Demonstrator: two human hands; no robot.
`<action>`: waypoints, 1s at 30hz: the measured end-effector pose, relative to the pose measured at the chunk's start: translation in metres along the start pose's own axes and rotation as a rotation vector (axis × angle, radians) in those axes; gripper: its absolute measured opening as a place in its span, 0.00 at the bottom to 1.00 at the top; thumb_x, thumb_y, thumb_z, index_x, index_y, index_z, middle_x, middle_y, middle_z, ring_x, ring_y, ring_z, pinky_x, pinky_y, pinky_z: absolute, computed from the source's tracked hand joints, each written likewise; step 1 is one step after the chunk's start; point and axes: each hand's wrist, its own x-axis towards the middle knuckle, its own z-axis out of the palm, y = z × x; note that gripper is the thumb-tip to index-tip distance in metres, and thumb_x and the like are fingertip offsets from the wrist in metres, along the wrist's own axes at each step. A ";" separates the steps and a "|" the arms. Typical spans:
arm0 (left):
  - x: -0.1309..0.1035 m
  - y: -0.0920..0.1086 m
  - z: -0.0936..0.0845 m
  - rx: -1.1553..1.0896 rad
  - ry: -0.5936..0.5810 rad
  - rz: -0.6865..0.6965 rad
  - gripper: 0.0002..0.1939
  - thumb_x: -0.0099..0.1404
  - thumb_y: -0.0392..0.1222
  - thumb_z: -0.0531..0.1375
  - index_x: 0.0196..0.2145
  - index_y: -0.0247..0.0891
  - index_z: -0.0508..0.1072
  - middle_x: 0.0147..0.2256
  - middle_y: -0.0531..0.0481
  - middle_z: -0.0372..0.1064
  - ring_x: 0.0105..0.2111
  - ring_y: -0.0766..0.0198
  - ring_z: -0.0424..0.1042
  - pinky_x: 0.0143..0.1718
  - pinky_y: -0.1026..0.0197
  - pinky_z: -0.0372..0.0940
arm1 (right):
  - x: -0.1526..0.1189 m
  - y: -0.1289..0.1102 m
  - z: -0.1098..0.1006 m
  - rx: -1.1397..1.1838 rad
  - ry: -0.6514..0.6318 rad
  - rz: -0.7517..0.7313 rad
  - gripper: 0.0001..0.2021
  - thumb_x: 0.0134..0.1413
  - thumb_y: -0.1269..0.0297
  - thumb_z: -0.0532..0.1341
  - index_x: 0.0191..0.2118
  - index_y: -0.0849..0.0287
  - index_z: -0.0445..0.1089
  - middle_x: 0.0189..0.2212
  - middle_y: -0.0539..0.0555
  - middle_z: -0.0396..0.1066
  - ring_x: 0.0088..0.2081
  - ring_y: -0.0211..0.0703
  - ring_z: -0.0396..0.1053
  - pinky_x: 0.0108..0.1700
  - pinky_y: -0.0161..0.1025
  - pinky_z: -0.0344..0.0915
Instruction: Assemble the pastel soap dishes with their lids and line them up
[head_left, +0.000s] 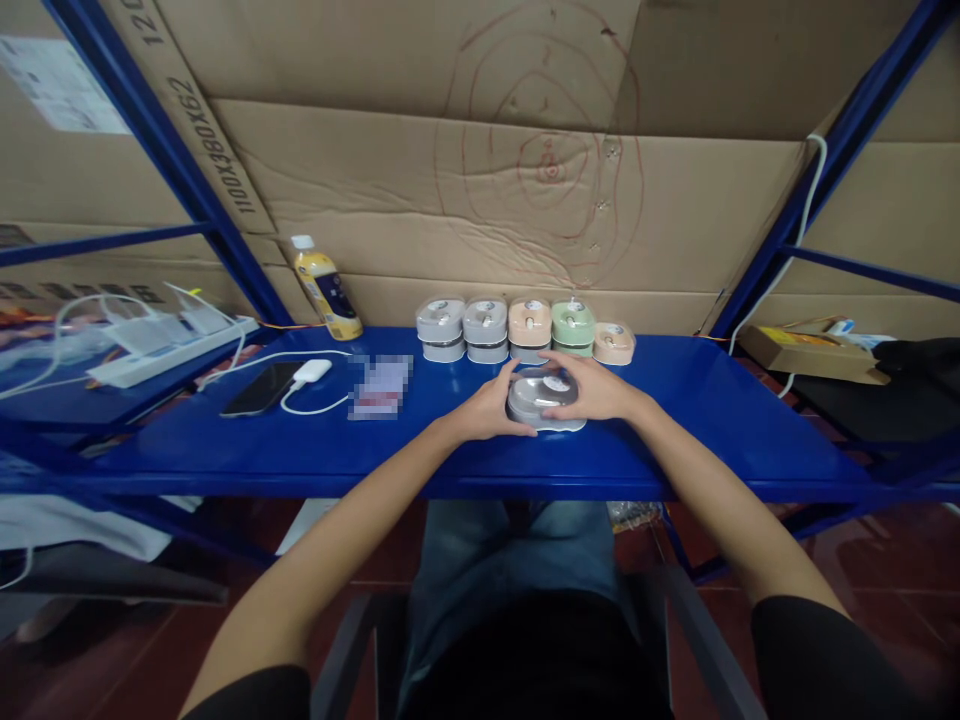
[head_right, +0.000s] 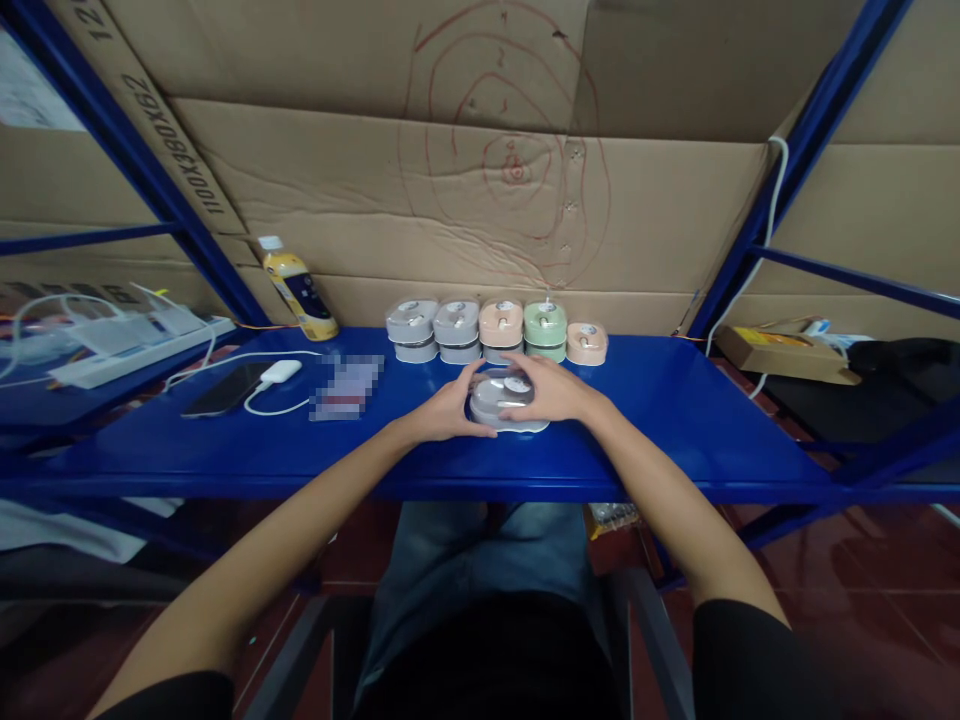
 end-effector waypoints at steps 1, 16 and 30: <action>0.001 -0.002 0.002 -0.037 0.008 -0.006 0.76 0.47 0.59 0.81 0.79 0.38 0.40 0.70 0.25 0.62 0.70 0.33 0.65 0.70 0.33 0.58 | 0.001 -0.001 0.003 -0.015 -0.022 -0.007 0.53 0.48 0.42 0.75 0.76 0.53 0.58 0.62 0.64 0.75 0.62 0.67 0.73 0.64 0.60 0.69; -0.001 -0.004 0.003 0.025 -0.008 -0.012 0.66 0.54 0.60 0.77 0.77 0.39 0.47 0.64 0.33 0.67 0.67 0.39 0.67 0.69 0.37 0.61 | -0.023 0.017 -0.001 -0.055 -0.071 0.044 0.46 0.54 0.37 0.71 0.73 0.52 0.64 0.67 0.63 0.70 0.65 0.66 0.71 0.67 0.60 0.68; -0.001 0.000 0.001 0.151 -0.045 -0.032 0.54 0.61 0.61 0.71 0.75 0.40 0.54 0.65 0.34 0.66 0.67 0.39 0.66 0.69 0.36 0.62 | -0.093 0.181 -0.088 -0.278 0.264 1.060 0.42 0.65 0.38 0.62 0.68 0.74 0.65 0.67 0.87 0.62 0.66 0.81 0.66 0.64 0.62 0.63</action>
